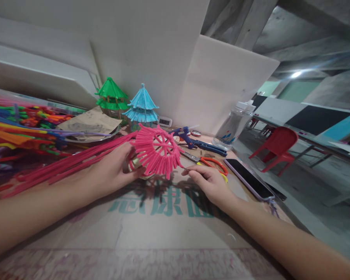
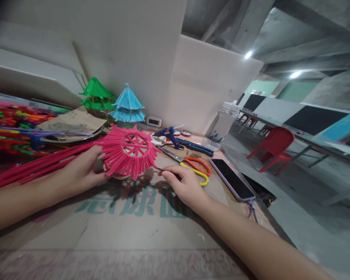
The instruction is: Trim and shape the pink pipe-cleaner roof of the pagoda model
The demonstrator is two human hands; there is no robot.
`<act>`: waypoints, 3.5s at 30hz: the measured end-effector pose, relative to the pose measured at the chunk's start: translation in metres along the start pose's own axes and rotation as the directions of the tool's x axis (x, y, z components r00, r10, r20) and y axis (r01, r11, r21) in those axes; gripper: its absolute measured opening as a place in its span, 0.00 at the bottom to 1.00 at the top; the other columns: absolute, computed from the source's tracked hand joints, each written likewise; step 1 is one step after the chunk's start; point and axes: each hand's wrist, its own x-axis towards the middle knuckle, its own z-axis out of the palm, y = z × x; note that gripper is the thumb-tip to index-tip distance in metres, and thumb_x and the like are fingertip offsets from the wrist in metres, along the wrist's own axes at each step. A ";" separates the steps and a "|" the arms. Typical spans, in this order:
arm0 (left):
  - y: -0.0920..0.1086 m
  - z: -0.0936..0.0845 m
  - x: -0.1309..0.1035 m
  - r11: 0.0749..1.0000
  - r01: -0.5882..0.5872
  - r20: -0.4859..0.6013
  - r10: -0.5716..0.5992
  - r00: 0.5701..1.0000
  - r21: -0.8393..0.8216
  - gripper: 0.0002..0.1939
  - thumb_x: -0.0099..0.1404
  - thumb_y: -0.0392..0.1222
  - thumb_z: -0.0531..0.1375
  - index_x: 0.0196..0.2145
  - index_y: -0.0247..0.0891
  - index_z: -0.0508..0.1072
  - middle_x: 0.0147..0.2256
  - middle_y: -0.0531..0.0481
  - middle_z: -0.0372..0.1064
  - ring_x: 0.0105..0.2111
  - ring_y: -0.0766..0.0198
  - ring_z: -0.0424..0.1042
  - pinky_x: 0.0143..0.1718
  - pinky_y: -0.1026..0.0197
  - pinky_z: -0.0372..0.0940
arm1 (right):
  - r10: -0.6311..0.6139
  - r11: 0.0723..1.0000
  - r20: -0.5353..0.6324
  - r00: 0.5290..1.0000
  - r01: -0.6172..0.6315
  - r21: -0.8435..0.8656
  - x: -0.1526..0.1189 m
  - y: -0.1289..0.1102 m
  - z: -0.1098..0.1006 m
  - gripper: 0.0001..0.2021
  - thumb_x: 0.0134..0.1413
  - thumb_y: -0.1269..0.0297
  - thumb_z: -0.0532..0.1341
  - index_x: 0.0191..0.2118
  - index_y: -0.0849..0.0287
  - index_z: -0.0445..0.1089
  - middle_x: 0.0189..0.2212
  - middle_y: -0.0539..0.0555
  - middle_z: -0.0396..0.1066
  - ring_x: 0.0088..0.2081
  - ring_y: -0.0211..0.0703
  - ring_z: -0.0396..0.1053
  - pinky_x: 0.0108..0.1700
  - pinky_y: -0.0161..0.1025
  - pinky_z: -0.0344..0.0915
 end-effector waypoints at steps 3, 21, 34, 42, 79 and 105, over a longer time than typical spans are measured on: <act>0.001 0.000 0.001 1.000 -0.013 0.004 0.013 1.000 0.016 0.15 0.66 0.55 0.61 0.39 0.42 0.66 0.38 0.47 0.71 0.38 0.50 0.73 0.37 0.49 0.66 | -0.004 1.000 0.005 1.000 0.004 0.004 0.000 0.000 0.000 0.15 0.64 0.57 0.60 0.36 0.59 0.82 0.36 0.58 0.85 0.39 0.51 0.82 0.43 0.40 0.76; 0.008 -0.002 0.003 1.000 -0.026 0.001 0.026 1.000 0.017 0.12 0.67 0.53 0.60 0.38 0.42 0.66 0.37 0.47 0.70 0.37 0.52 0.73 0.36 0.52 0.65 | 0.012 1.000 0.013 1.000 -0.012 -0.023 0.000 0.000 0.000 0.16 0.65 0.55 0.59 0.36 0.58 0.82 0.36 0.58 0.85 0.40 0.52 0.82 0.44 0.41 0.75; 0.006 -0.001 0.002 0.999 -0.047 0.010 0.047 0.999 -0.005 0.11 0.68 0.51 0.61 0.39 0.43 0.66 0.39 0.47 0.72 0.40 0.51 0.74 0.39 0.51 0.68 | 0.034 0.999 0.011 0.999 -0.034 0.002 0.001 -0.001 -0.001 0.14 0.64 0.59 0.60 0.35 0.57 0.83 0.35 0.55 0.85 0.38 0.50 0.82 0.43 0.41 0.75; 0.005 0.000 0.003 0.999 -0.054 0.000 0.054 0.999 0.002 0.11 0.69 0.51 0.60 0.40 0.41 0.67 0.40 0.46 0.72 0.40 0.51 0.74 0.39 0.50 0.67 | 0.003 1.000 0.034 0.999 -0.002 -0.025 0.001 0.000 0.000 0.15 0.64 0.56 0.60 0.38 0.58 0.82 0.36 0.56 0.85 0.38 0.50 0.81 0.41 0.40 0.74; 0.004 -0.001 0.003 0.999 -0.043 0.014 0.043 0.999 0.009 0.12 0.67 0.52 0.60 0.38 0.43 0.66 0.37 0.47 0.72 0.38 0.51 0.75 0.36 0.51 0.68 | 0.021 1.000 0.004 1.000 -0.021 -0.011 0.000 0.001 -0.001 0.14 0.65 0.56 0.61 0.39 0.57 0.83 0.37 0.56 0.85 0.39 0.51 0.81 0.43 0.41 0.75; 0.000 0.001 0.002 0.999 -0.044 0.039 0.044 0.998 0.001 0.11 0.68 0.49 0.60 0.41 0.41 0.66 0.43 0.44 0.72 0.45 0.47 0.74 0.45 0.46 0.69 | 0.021 1.000 0.011 1.000 -0.021 -0.001 0.000 0.002 0.001 0.15 0.64 0.57 0.60 0.37 0.58 0.82 0.38 0.57 0.85 0.41 0.52 0.83 0.45 0.42 0.76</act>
